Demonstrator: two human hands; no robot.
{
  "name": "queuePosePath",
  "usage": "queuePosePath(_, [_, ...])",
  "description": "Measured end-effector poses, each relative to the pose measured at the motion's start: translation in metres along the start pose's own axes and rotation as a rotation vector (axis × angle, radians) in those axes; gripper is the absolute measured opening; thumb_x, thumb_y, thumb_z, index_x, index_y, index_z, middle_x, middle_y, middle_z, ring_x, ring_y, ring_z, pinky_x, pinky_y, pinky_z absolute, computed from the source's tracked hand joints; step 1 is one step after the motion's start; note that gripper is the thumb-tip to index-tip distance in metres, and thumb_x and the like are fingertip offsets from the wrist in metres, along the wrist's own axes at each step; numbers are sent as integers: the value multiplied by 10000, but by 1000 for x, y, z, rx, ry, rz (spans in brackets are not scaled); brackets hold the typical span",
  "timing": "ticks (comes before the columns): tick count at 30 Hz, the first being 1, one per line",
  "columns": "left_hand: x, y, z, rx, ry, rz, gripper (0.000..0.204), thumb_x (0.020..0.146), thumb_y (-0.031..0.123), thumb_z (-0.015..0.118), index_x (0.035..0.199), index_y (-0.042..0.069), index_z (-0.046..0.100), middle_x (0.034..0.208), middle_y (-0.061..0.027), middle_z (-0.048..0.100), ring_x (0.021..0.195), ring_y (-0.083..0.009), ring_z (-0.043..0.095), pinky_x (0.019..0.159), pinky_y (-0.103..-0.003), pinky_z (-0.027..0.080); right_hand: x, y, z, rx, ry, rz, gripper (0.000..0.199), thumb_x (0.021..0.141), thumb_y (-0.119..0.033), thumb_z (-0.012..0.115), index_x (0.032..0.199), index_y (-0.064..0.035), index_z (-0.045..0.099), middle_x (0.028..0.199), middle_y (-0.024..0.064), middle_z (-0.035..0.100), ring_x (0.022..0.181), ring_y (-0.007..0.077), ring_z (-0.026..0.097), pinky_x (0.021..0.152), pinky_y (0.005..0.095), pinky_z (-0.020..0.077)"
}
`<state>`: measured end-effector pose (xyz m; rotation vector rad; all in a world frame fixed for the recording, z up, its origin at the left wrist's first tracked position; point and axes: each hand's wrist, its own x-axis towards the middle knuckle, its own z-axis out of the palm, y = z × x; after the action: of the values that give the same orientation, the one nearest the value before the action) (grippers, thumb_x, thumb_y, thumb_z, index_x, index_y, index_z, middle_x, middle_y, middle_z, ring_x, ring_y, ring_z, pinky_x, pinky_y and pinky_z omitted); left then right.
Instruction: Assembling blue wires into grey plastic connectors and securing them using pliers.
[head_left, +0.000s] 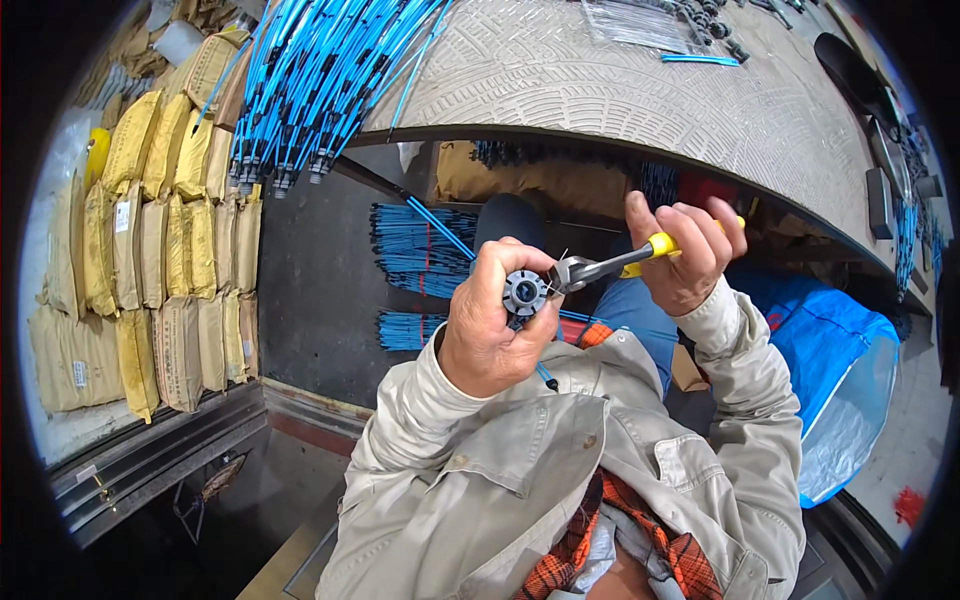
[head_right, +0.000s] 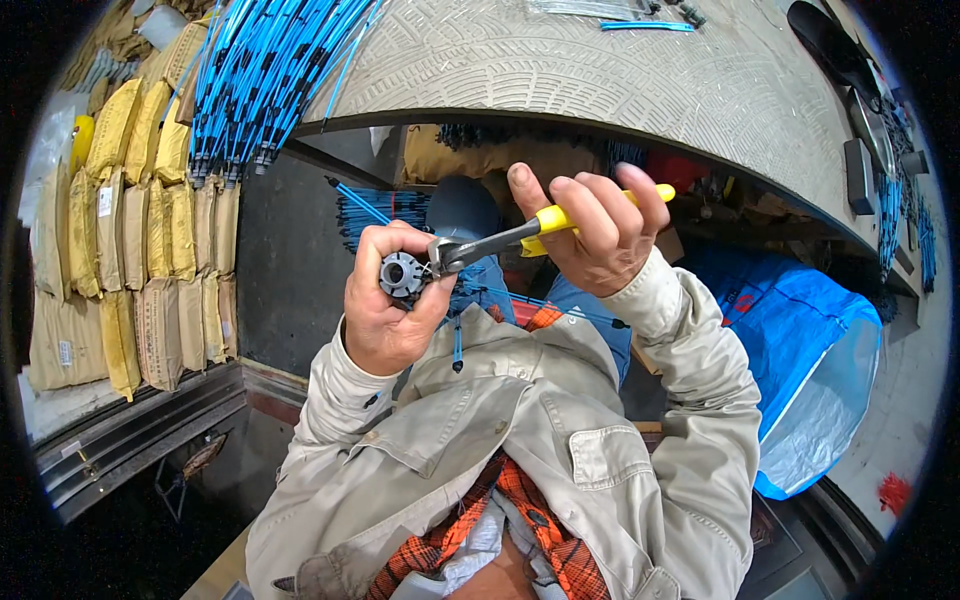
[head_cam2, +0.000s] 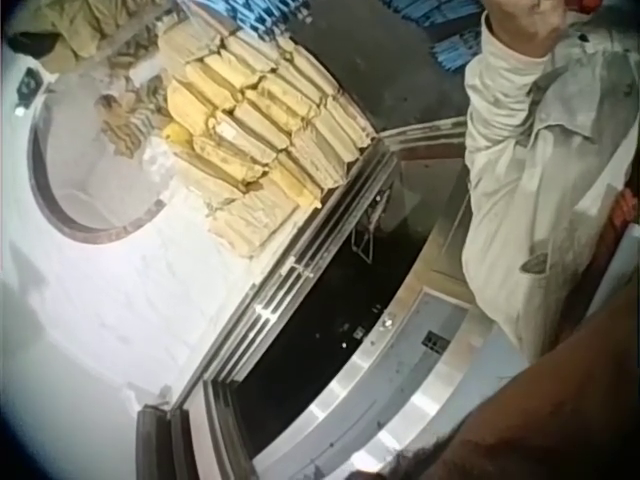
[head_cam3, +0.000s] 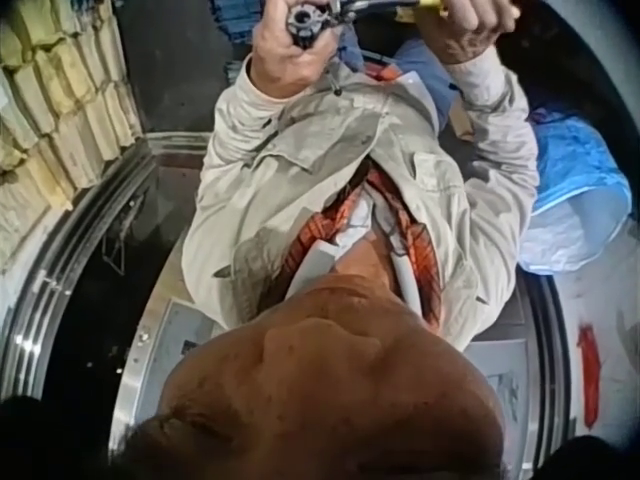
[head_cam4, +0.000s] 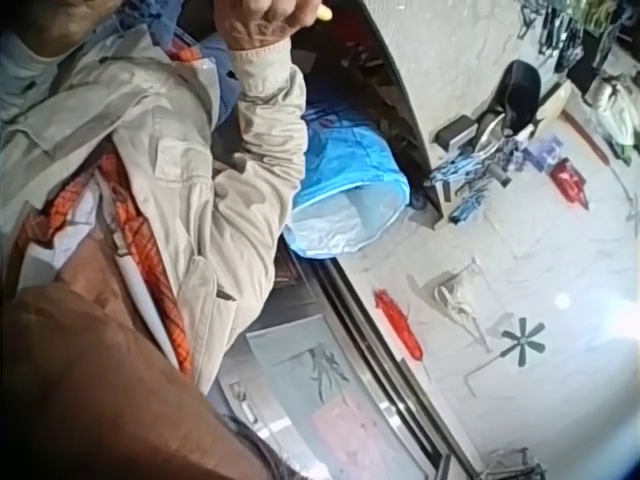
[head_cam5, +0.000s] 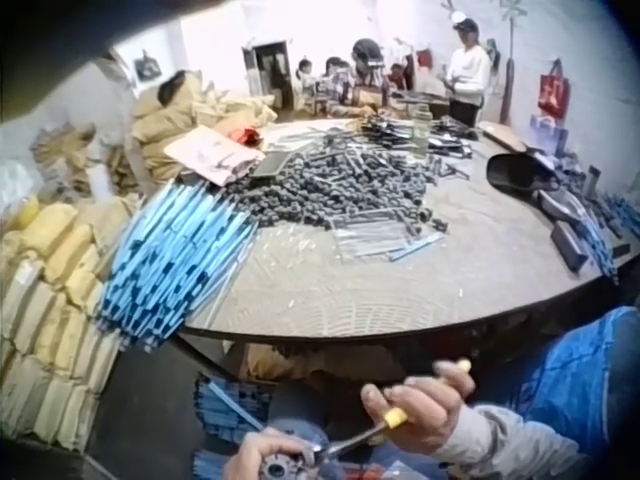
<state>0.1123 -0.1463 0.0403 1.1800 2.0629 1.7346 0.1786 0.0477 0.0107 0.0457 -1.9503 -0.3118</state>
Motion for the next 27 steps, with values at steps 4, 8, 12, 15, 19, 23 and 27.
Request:
queuePosePath(4, [1,1,1,-69,18,-15,405,635,-72,581,1023,6,495,878,-111,558,647,-181,526,577,-267,427,10,28,-24,407,-431,-143,257,623,-146,780,742,-74,564,880,42,547,656,156,514,595,271,442])
queuePosePath(8, [-1,5,-7,-148,-187,5,438,615,-14,698,1030,11,558,850,-88,588,650,-158,531,616,-255,417,47,59,-52,1177,-1219,-14,319,605,-112,773,816,-11,557,857,86,551,629,189,511,530,286,445])
queuePosePath(12, [3,3,-4,-254,-335,45,481,562,83,784,1002,24,599,805,-55,599,643,-134,526,651,-245,405,38,63,-67,1588,-1442,341,358,663,-125,734,914,1,512,834,102,555,610,190,532,513,278,458])
queuePosePath(15, [4,1,-1,-286,-391,94,513,527,146,818,985,31,617,790,-40,607,638,-122,519,668,-239,396,25,57,-71,2021,-1561,712,398,722,-138,695,1011,12,467,810,118,558,592,192,553,495,271,470])
queuePosePath(19, [9,-9,0,-280,-422,214,562,477,239,835,961,41,628,788,-26,620,629,-110,504,686,-230,381,6,44,-68,2464,-1558,1106,439,780,-150,656,1108,23,421,787,133,562,573,193,574,478,264,482])
queuePosePath(23, [0,-15,-3,-344,-219,104,624,435,296,853,942,11,627,827,-78,640,695,-158,520,691,-273,396,18,45,-68,2323,-1625,967,480,785,-138,643,1169,13,398,808,143,567,560,192,575,469,252,474])
queuePosePath(27, [13,-4,-12,-369,-466,-44,601,455,286,854,937,7,626,796,-78,637,697,-159,520,689,-285,390,21,47,-81,2147,-1684,892,526,790,-126,630,1231,2,375,829,152,572,547,191,575,461,240,466])
